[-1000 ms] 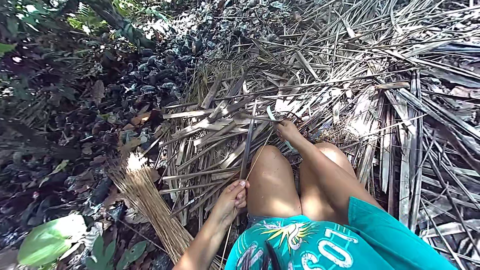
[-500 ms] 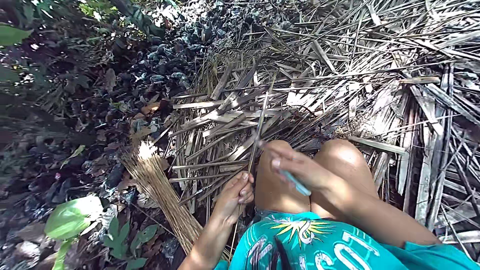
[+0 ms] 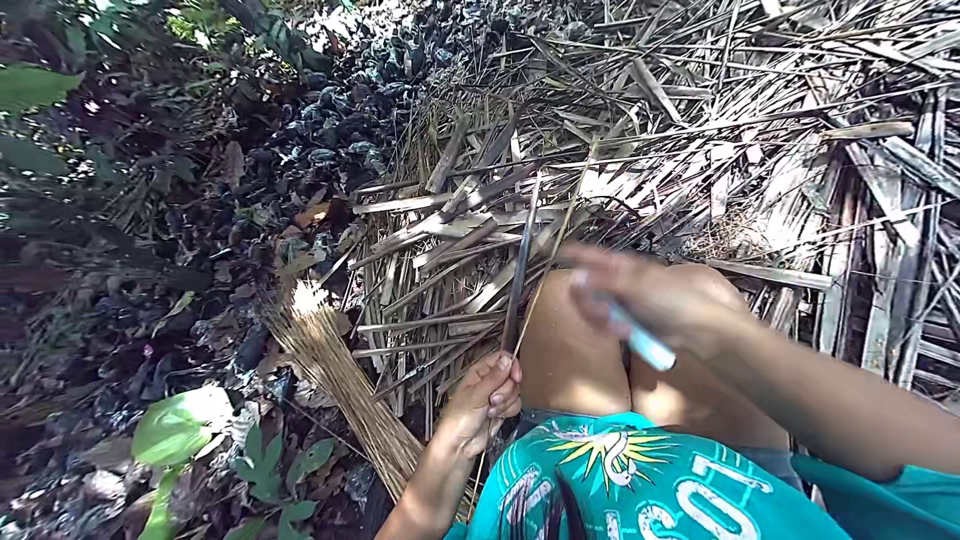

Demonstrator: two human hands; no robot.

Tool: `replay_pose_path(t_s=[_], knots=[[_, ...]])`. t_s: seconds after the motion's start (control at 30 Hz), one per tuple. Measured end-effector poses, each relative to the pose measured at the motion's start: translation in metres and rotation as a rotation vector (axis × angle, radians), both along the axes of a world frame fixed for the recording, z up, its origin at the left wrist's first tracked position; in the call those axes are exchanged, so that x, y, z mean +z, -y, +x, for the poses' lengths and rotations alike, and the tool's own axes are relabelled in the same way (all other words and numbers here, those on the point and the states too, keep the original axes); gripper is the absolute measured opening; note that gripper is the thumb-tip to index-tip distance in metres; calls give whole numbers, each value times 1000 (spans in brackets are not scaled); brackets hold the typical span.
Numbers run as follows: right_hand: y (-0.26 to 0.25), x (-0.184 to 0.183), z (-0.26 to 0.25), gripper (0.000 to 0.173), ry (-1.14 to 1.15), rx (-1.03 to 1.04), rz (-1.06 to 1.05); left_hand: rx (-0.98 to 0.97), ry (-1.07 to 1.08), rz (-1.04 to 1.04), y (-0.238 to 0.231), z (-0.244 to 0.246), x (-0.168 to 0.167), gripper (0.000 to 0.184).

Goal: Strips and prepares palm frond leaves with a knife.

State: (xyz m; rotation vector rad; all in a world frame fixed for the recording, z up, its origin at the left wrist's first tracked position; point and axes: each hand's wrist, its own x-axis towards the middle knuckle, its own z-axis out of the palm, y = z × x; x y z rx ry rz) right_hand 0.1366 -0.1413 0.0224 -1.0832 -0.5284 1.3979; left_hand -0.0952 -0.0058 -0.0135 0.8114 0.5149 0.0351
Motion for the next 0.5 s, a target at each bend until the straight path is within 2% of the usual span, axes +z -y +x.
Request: replay_pose_path(t_s=[0.07,0.13,0.27,0.37,0.43,0.5], knots=[[1,-10,-36,34,-151,250,-63,19,1,48,0,5,2,26],[0,-10,-44,33,-248,290,-67,4,14,145,-1,6,3,22],[4,-3,-18,30,-128,152,-51,-49,26,216,-6,-3,4,15],[9,1,38,32,0,-155,90,-63,-68,232,-8,-21,1,19],[10,5,55,36,43,-301,133,-60,-80,239,-9,-28,-1,18],[10,7,42,36,48,-267,122,-43,-73,275,-9,-26,-3,19]])
